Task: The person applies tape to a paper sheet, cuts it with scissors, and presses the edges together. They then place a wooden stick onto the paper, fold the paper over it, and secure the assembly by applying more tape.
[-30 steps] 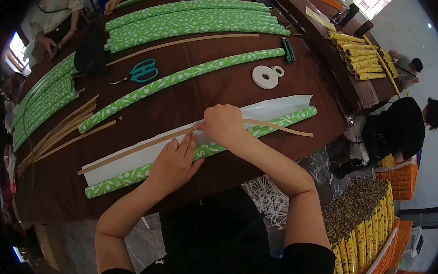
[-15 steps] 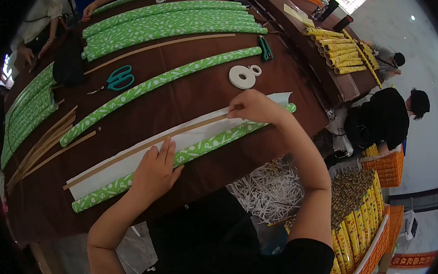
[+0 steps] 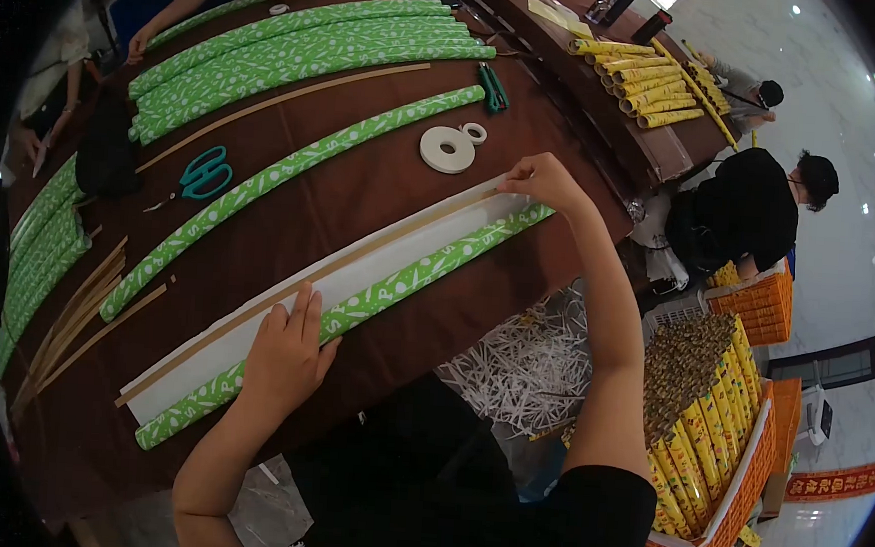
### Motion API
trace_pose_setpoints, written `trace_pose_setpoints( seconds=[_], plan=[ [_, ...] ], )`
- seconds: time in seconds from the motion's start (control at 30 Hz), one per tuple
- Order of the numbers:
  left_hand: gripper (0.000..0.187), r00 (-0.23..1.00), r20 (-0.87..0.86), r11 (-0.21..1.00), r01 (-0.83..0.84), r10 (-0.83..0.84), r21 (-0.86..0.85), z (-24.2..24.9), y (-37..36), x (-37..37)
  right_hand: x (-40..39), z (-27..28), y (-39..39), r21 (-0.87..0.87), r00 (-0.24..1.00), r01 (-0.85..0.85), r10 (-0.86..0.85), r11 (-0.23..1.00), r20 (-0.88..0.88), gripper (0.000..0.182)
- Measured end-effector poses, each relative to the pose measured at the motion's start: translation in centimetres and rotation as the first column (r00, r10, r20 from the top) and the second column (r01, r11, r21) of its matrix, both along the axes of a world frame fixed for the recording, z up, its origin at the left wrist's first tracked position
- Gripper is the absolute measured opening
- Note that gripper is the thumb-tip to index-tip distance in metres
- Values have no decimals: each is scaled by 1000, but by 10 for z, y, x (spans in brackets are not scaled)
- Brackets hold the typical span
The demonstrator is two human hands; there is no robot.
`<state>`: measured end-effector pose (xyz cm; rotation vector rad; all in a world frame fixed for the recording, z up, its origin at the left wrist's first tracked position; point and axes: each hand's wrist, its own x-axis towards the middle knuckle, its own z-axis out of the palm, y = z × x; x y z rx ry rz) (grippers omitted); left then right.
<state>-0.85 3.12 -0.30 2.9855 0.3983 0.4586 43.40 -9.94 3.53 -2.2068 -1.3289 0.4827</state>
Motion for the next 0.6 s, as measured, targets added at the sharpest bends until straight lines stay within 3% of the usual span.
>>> trace_pose_setpoints(
  seconds=[0.07,0.6],
  plan=[
    [59,1000,7,998,-7,6,57,-2,1,0,2,-5,3,4,1000,25,-25,1000,3,19],
    [61,1000,-14,999,-6,7,36,-1,0,1,3,-10,18,-199,996,83,-74,976,52,29]
  ],
)
